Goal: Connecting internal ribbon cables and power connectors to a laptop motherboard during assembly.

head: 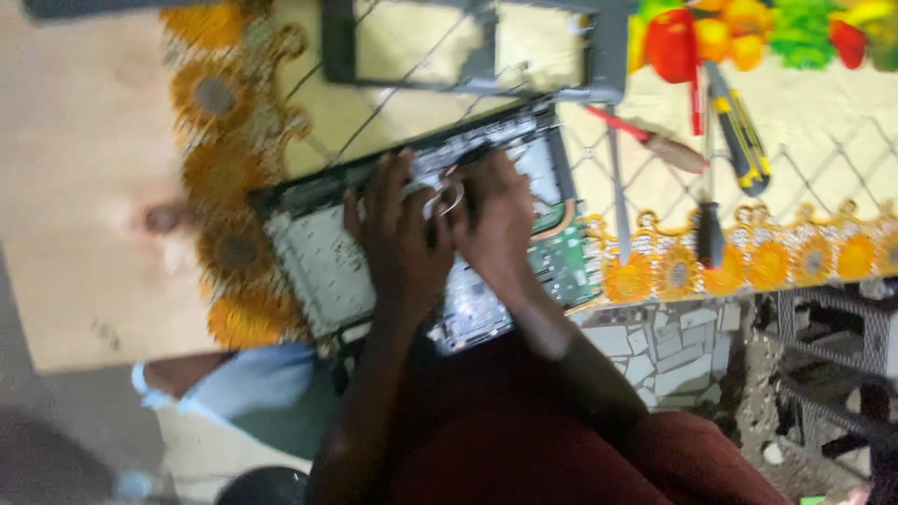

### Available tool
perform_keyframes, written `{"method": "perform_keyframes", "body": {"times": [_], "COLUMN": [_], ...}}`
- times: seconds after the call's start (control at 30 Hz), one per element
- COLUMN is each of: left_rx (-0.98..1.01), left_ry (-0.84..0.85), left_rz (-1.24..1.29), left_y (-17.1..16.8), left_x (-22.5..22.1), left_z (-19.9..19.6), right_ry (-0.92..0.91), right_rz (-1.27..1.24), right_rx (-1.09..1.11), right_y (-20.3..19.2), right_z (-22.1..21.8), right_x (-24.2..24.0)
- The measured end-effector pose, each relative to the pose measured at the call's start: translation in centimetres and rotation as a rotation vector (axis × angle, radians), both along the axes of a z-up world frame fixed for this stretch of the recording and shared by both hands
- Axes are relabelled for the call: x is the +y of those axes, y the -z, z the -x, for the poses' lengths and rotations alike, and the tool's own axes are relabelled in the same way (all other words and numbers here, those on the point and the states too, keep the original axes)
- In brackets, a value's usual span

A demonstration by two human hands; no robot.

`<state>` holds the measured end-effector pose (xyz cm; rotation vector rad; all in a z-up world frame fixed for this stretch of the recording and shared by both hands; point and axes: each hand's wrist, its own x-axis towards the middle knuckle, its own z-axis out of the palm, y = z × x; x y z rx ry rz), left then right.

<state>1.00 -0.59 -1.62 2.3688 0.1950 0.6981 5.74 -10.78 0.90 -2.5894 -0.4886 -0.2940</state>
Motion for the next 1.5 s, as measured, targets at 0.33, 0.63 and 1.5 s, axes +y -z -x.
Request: {"method": "perform_keyframes", "body": {"times": [0.33,0.63,1.5], "left_rx": [0.037,0.045,0.032], "left_ry": [-0.011,-0.036,-0.028], "left_rz": [-0.129,-0.149,-0.037], "left_y": [-1.2,-1.4,-1.3], "left_x": [-0.6,-0.6,-0.4], "left_z": [-0.2,-0.3,-0.3], "right_ry": [-0.016,-0.004,0.009], "right_rz": [-0.053,-0.03,-0.27], "right_rx": [0.078,0.039,0.006], "right_y": [1.8,1.6,-3.1], "right_z": [-0.5,-0.4,0.5], "right_x": [-0.4,0.1,-11.3]}}
